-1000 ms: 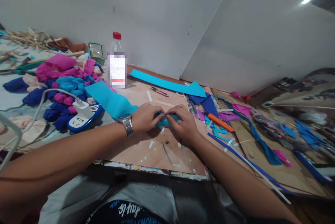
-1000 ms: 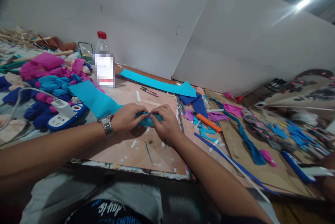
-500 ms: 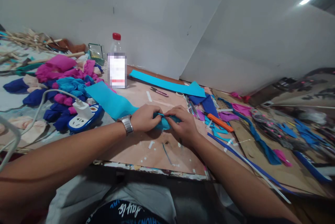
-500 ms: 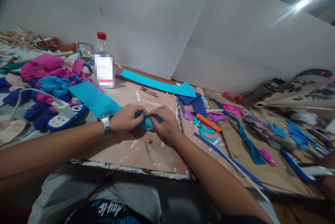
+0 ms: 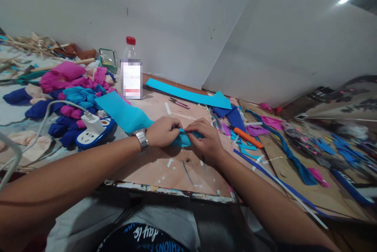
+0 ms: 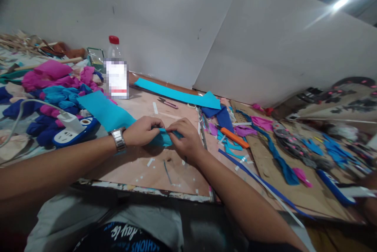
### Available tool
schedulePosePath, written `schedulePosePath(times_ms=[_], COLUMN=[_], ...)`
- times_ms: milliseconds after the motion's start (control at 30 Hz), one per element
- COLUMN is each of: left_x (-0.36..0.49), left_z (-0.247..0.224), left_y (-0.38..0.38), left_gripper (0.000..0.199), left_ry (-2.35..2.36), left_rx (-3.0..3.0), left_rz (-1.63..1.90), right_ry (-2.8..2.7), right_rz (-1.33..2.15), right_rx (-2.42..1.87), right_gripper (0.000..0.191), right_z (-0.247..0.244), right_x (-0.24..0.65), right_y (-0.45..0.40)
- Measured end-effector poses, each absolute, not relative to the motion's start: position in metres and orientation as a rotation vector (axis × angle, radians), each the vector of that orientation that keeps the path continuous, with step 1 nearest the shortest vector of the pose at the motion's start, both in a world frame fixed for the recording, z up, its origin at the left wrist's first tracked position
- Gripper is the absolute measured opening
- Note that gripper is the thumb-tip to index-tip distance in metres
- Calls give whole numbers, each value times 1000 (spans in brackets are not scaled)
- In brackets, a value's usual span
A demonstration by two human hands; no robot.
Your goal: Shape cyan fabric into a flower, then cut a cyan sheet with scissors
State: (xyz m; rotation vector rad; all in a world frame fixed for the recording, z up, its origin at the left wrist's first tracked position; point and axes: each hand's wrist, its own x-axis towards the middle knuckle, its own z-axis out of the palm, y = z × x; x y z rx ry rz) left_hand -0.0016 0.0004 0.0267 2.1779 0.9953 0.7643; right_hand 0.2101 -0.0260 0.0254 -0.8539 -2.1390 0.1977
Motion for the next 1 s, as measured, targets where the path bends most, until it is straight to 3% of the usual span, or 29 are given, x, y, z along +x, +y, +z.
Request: schedulePosePath(times_ms=[267,1000], left_x=[-2,-2], left_z=[29,33], left_y=[-2,-4], left_gripper=[28,14], left_ry=[934,955], left_rx=[2172,2162], left_rz=[788,795], right_ry=[-2137,-2096], right_rz=[170,159], right_rx=[-836,-917], right_gripper=[13,11], right_z=[24,24], right_x=[211,212], right_y=[-25,-26])
